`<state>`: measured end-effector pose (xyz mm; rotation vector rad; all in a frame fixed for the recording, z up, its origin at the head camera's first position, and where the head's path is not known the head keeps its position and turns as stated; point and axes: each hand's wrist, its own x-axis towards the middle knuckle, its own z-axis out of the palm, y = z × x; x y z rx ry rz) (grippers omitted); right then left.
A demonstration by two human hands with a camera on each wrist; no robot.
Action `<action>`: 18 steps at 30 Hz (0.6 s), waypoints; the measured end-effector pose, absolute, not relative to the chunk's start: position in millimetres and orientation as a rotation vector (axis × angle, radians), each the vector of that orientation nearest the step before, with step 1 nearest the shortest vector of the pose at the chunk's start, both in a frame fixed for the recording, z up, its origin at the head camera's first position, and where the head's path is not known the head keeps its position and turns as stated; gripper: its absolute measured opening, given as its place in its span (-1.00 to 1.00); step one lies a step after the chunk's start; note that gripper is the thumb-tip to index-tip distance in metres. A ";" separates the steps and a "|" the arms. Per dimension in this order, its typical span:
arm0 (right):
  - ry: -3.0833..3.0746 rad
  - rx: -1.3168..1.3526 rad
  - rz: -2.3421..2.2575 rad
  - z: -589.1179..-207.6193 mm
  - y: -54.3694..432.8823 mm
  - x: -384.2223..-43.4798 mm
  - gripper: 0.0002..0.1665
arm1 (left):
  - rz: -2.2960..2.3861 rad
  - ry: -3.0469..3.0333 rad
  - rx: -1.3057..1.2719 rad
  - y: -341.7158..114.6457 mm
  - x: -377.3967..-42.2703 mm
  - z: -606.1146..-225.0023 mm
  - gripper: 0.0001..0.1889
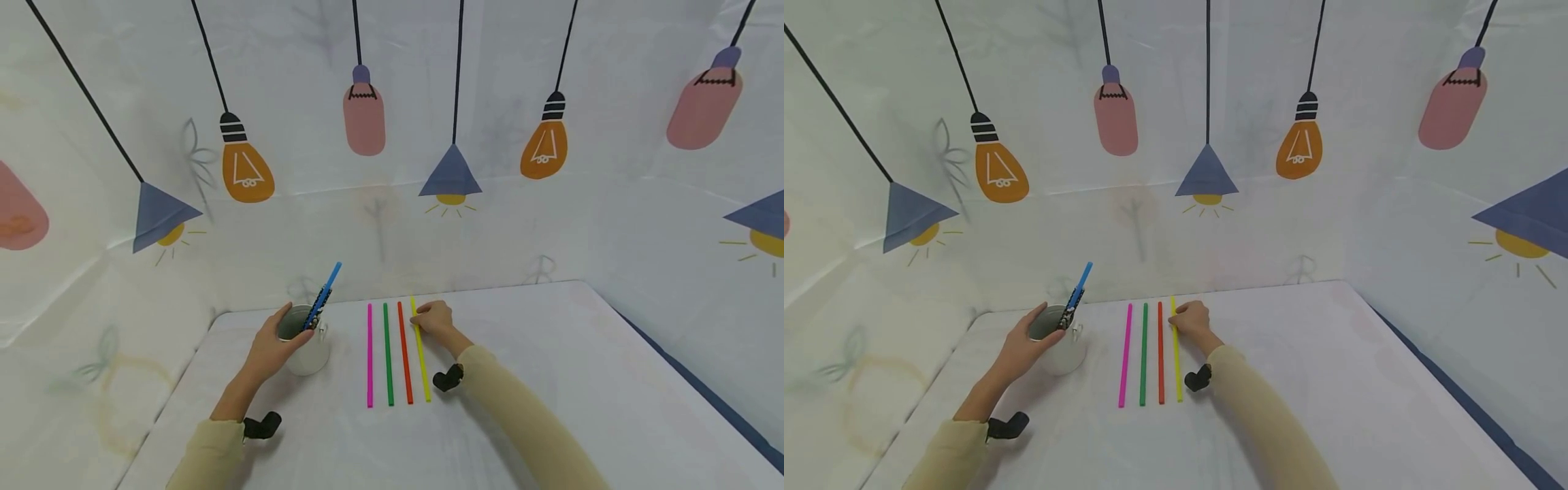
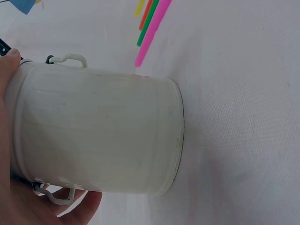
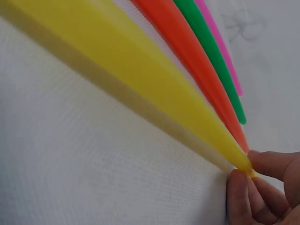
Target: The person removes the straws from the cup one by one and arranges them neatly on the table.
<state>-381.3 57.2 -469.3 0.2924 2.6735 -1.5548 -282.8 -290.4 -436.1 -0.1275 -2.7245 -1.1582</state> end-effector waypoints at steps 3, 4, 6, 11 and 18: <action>2.682 0.296 -1.549 -471.2 57.5 -381.6 -0.62 | -1.161 -2.725 -0.127 -290.2 -282.8 -435.8 0.01; 2.681 0.296 -1.553 -471.7 57.6 -381.6 -0.63 | -1.161 -2.727 -0.127 -290.2 -282.7 -436.0 0.01; 2.681 0.284 -1.561 -472.7 57.6 -381.7 -0.63 | -1.159 -2.727 -0.127 -290.1 -282.3 -436.0 0.01; 2.690 0.259 -1.571 -473.4 57.7 -381.5 -0.66 | -1.163 -2.723 -0.129 -288.8 -281.0 -434.5 0.01; 2.723 0.247 -1.542 -475.1 56.6 -381.2 -0.67 | -1.172 -2.728 -0.122 -288.0 -280.2 -433.7 0.01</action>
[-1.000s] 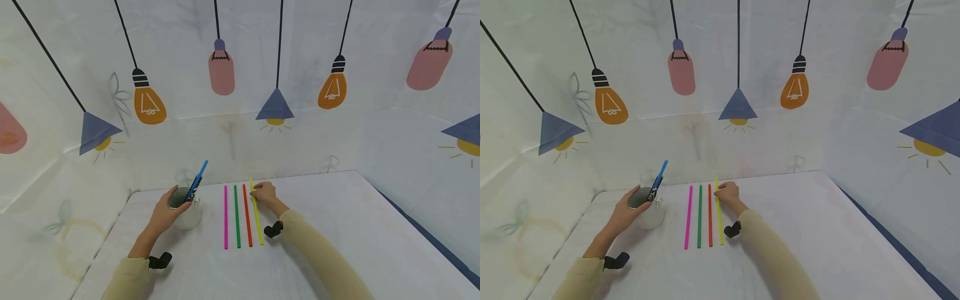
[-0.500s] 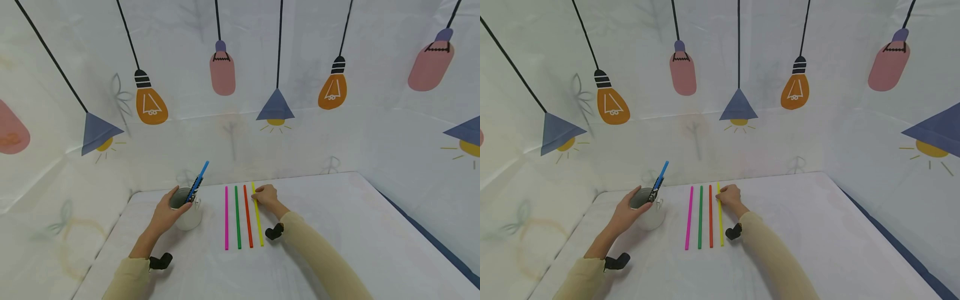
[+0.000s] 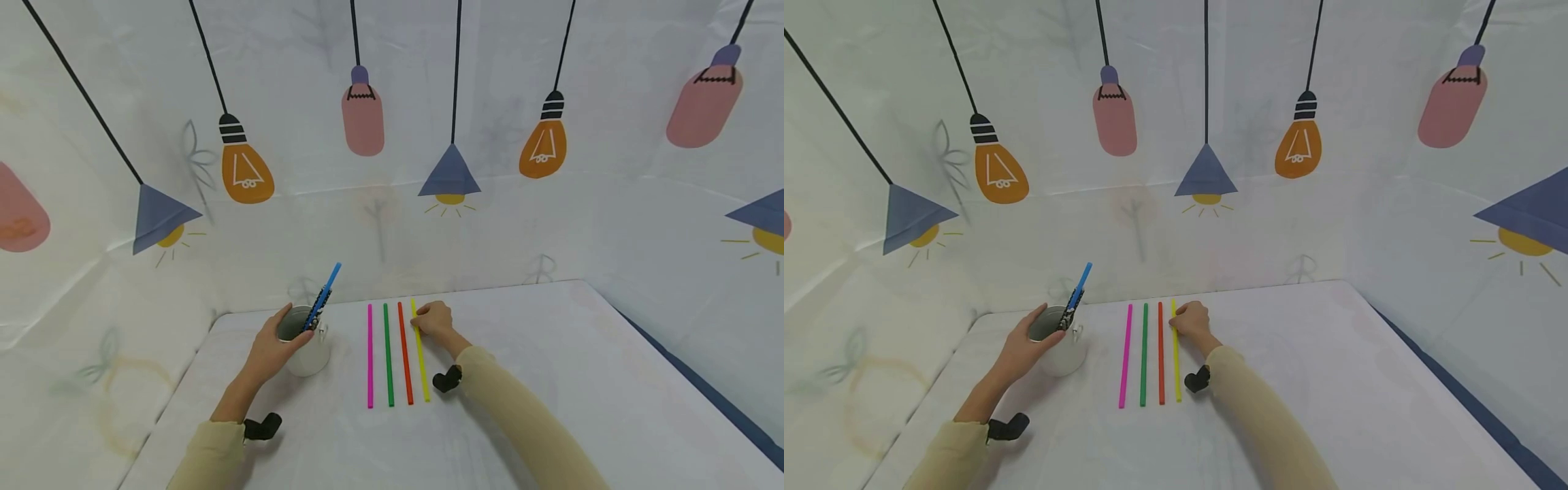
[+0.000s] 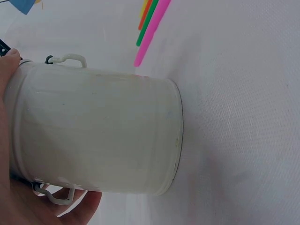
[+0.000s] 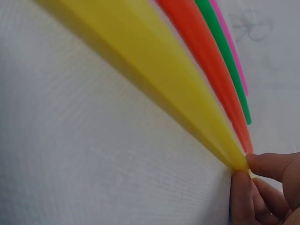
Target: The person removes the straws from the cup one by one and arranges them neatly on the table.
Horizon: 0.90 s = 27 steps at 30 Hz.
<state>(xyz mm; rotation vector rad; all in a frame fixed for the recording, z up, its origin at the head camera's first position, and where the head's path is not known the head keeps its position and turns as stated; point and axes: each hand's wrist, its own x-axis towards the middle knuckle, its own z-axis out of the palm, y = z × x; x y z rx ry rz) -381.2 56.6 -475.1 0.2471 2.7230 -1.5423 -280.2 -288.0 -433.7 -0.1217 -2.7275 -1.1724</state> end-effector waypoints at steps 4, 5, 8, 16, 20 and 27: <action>2.736 0.250 -1.528 -475.2 55.4 -380.0 -0.69 | -1.175 -2.732 -0.115 -288.1 -280.3 -433.7 0.01; 2.736 0.250 -1.531 -474.8 55.3 -379.7 -0.69 | -1.174 -2.731 -0.116 -288.2 -280.4 -433.8 0.01; 2.732 0.240 -1.545 -473.8 55.7 -379.3 -0.69 | -1.165 -2.731 -0.117 -288.6 -280.9 -433.9 0.01; 2.738 0.247 -1.525 -474.7 59.6 -380.4 -0.69 | -1.158 -2.732 -0.124 -287.2 -284.3 -434.7 0.01; 2.745 0.264 -1.498 -475.2 60.3 -379.5 -0.69 | -1.159 -2.734 -0.133 -286.7 -284.4 -435.2 0.01; 2.766 0.225 -1.501 -475.7 58.9 -377.9 -0.70 | -1.164 -2.730 -0.129 -287.7 -281.2 -434.9 0.00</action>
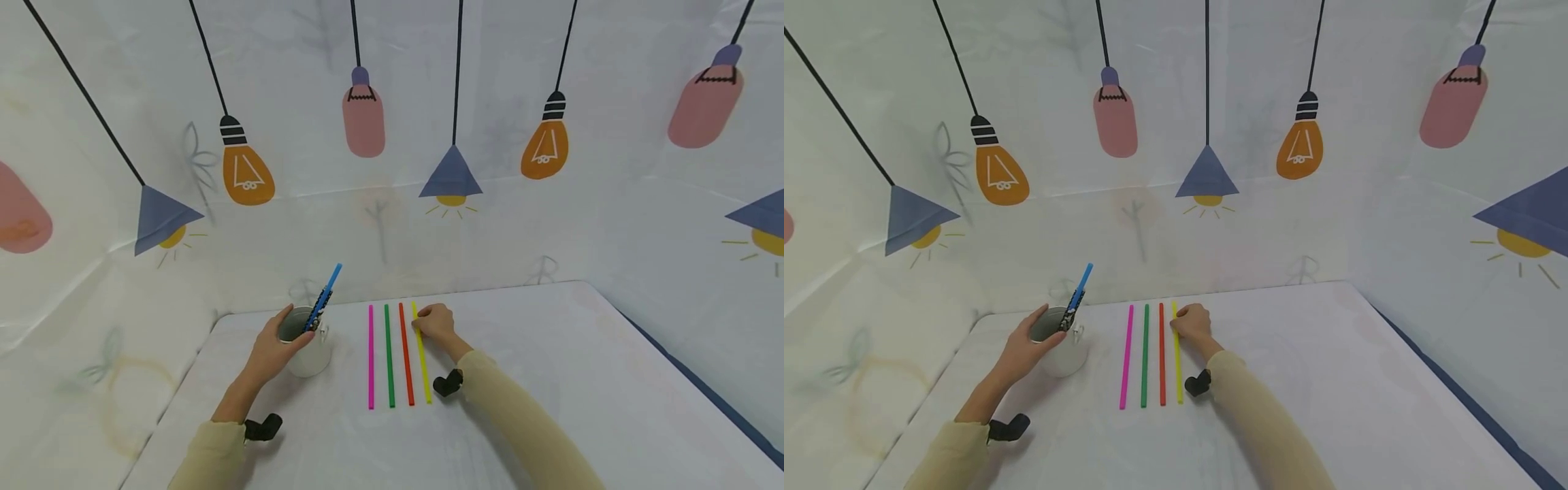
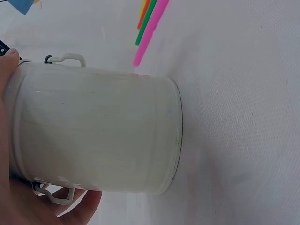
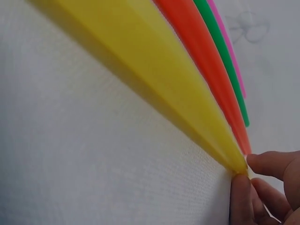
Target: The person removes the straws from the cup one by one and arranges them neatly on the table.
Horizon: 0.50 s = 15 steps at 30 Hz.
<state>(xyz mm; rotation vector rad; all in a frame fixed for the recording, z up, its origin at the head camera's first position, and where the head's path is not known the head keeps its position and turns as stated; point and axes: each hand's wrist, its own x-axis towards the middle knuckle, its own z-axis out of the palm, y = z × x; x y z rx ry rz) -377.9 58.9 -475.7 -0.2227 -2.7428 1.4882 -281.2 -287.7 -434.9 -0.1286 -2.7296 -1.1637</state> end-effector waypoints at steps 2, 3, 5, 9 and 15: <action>-2.739 -0.216 1.475 -475.6 58.6 -377.0 -0.70 | -1.163 -2.723 -0.136 -288.0 -280.8 -435.2 0.00; -2.738 -0.219 1.472 -475.4 58.5 -376.5 -0.71 | -1.163 -2.720 -0.139 -288.1 -280.7 -435.4 0.00; -2.735 -0.212 1.464 -474.5 58.4 -375.3 -0.71 | -1.162 -2.717 -0.142 -288.4 -280.8 -435.7 -0.01; -2.733 -0.204 1.470 -473.0 59.2 -373.7 -0.73 | -1.160 -2.719 -0.136 -289.2 -281.7 -436.4 -0.01; -2.738 -0.213 1.531 -472.7 61.8 -373.1 -0.72 | -1.152 -2.724 -0.128 -289.4 -283.2 -438.5 0.00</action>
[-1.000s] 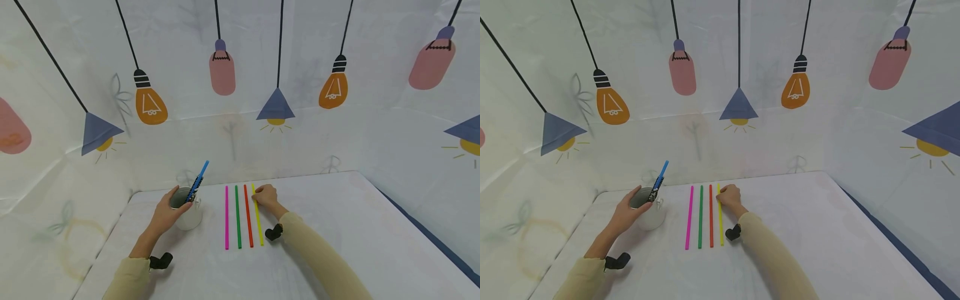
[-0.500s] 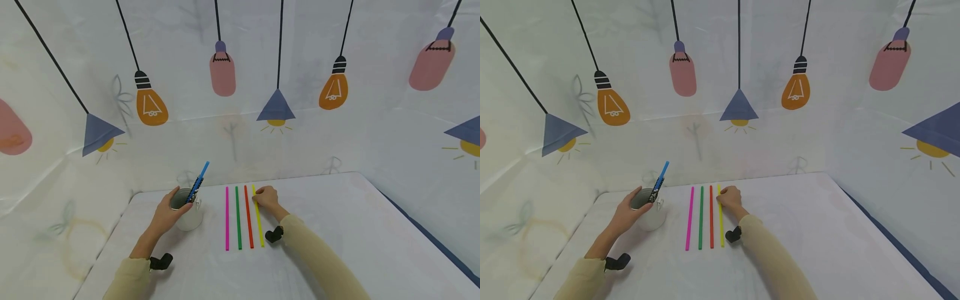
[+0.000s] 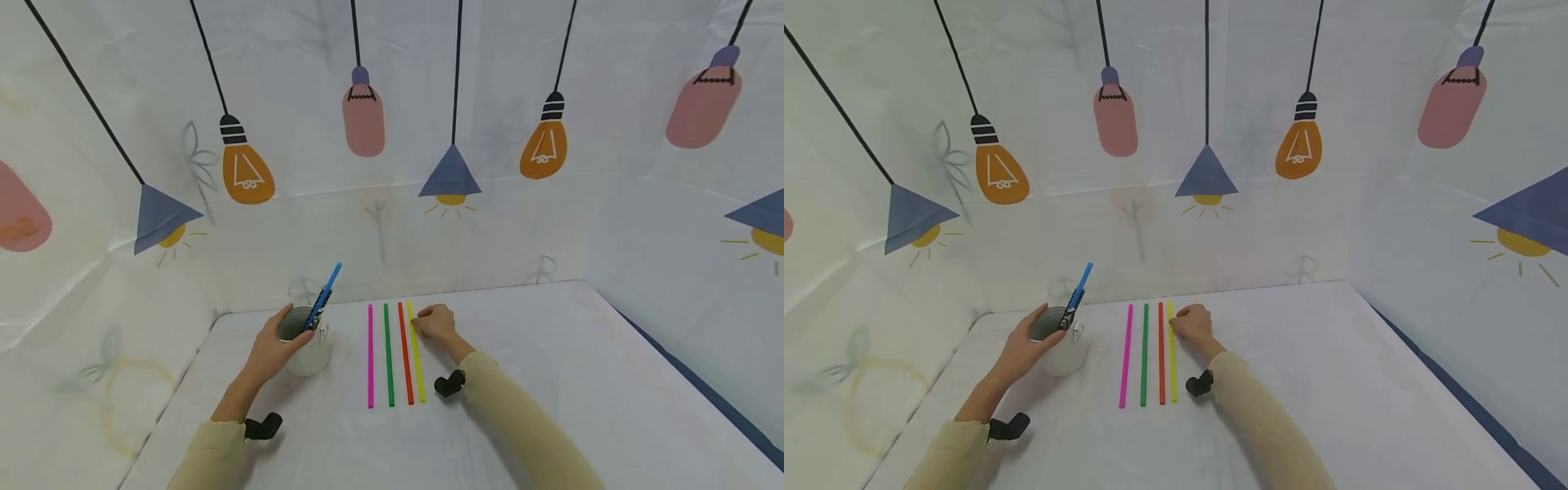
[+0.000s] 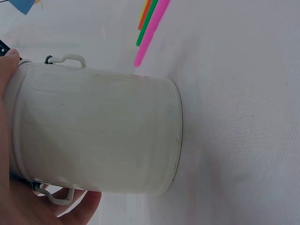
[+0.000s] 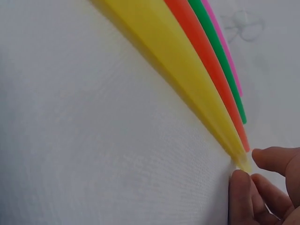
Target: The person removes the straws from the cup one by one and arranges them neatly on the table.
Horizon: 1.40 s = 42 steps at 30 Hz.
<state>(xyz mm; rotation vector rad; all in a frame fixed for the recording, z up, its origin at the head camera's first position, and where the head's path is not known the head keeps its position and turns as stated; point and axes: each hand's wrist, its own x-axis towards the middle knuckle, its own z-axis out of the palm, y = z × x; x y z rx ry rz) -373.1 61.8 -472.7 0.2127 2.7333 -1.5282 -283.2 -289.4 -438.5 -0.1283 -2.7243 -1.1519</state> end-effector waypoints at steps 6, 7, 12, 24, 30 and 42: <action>2.720 0.201 -1.537 -469.6 60.8 -371.6 -0.70 | -1.153 -2.724 -0.122 -288.6 -280.5 -438.6 0.00; 2.716 0.194 -1.553 -467.8 59.9 -371.0 -0.70 | -1.154 -2.727 -0.118 -288.4 -279.9 -438.3 0.00; 2.629 0.114 -1.699 -452.0 49.3 -367.1 -0.71 | -1.150 -2.733 -0.109 -287.6 -278.3 -437.4 0.00; 2.374 -0.311 -1.924 -377.5 -8.6 -335.2 -0.77 | -1.146 -2.732 -0.098 -287.4 -279.0 -438.1 0.01; 2.307 -0.443 -1.910 -356.6 -35.0 -322.0 -0.74 | -1.156 -2.740 -0.066 -286.1 -280.2 -438.0 0.03; 2.350 -0.485 -1.911 -343.4 -55.3 -314.4 -0.60 | -1.153 -2.752 -0.040 -282.8 -277.7 -434.2 0.05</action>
